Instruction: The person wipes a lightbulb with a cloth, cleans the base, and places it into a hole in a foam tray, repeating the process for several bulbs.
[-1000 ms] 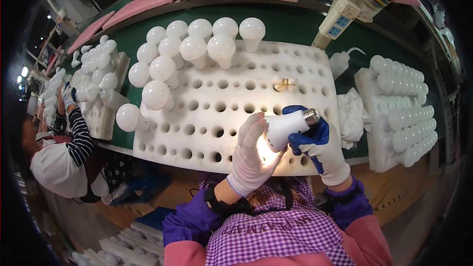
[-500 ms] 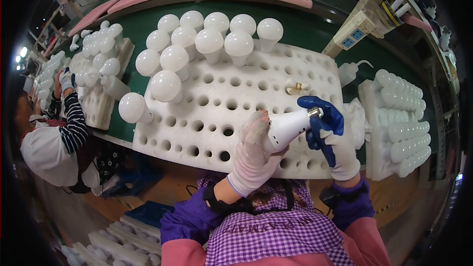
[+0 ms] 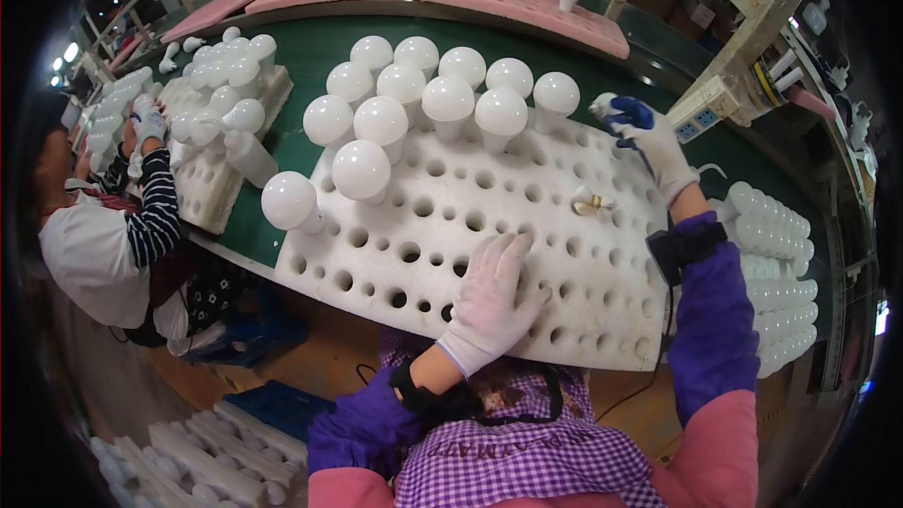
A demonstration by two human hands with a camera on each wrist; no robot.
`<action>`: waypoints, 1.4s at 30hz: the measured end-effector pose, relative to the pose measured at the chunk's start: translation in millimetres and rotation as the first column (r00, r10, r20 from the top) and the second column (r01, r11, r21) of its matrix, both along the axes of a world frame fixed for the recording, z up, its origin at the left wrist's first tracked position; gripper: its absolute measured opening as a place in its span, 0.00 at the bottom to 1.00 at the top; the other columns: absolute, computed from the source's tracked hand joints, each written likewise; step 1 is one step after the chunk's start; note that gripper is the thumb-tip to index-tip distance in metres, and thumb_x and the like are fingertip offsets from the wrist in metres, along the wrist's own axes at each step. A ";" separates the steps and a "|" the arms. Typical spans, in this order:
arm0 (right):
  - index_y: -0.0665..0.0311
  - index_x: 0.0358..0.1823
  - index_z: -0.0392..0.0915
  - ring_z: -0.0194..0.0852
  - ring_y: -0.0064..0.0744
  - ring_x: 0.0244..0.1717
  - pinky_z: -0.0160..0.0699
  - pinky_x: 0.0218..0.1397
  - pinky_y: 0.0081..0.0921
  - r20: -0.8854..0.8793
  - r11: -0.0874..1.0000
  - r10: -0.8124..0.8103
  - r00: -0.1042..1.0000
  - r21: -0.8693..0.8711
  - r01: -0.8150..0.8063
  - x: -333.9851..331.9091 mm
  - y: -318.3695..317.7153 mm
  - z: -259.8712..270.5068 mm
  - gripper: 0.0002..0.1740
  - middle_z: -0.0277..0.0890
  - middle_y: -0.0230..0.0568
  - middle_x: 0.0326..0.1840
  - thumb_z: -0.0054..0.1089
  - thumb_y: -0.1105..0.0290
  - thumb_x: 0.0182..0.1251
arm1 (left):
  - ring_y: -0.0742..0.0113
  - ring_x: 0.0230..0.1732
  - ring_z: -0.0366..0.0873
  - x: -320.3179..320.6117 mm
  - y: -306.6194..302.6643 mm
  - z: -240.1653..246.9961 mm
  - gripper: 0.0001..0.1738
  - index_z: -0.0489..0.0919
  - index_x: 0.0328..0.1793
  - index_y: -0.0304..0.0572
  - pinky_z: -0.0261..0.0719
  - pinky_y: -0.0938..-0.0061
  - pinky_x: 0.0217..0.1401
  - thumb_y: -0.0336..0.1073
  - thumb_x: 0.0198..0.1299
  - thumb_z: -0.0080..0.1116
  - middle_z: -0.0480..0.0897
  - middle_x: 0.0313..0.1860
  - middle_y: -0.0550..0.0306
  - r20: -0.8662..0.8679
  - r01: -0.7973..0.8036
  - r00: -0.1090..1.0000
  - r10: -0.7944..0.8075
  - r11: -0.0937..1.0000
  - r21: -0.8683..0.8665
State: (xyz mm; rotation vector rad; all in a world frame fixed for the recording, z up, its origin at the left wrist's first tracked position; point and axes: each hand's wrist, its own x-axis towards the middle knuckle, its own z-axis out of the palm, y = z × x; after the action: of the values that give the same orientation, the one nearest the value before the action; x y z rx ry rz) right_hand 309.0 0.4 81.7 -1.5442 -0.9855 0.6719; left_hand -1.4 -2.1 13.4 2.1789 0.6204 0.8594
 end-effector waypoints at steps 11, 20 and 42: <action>0.69 0.58 0.70 0.75 0.26 0.48 0.77 0.48 0.22 -0.192 0.941 0.285 0.939 -0.129 -0.313 -11.8 70.3 -31.2 0.29 0.76 0.40 0.49 0.66 0.80 0.50 | 0.46 0.60 0.69 0.5 0.4 0.6 0.32 0.71 0.60 0.36 0.69 0.61 0.63 0.36 0.47 0.68 0.73 0.55 0.43 0.011 0.022 1.000 -0.023 0.998 0.061; 0.64 0.55 0.73 0.76 0.37 0.54 0.72 0.56 0.31 0.516 0.846 0.526 0.676 -0.239 -0.476 -119.3 -16.9 53.9 0.34 0.78 0.43 0.48 0.75 0.71 0.41 | 0.58 0.51 0.77 -19.9 26.2 20.3 0.52 0.41 0.77 0.44 0.83 0.71 0.45 0.44 0.56 0.65 0.58 0.67 0.45 0.518 0.432 0.852 0.076 0.458 -0.777; 0.66 0.56 0.75 0.75 0.20 0.48 0.77 0.52 0.18 -0.344 0.917 0.356 0.869 -0.052 -0.396 -153.8 -74.5 11.2 0.29 0.78 0.34 0.53 0.73 0.76 0.49 | 0.59 0.53 0.76 -37.9 16.8 6.9 0.39 0.59 0.67 0.39 0.82 0.70 0.48 0.52 0.58 0.62 0.69 0.59 0.49 0.632 0.607 0.765 0.120 0.191 -0.771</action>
State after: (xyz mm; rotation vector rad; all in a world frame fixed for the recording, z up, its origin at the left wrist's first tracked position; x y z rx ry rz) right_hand 155.2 -74.2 92.9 -1.2909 -1.0109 1.2454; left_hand -39.3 14.7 20.4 0.6774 0.2607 0.5792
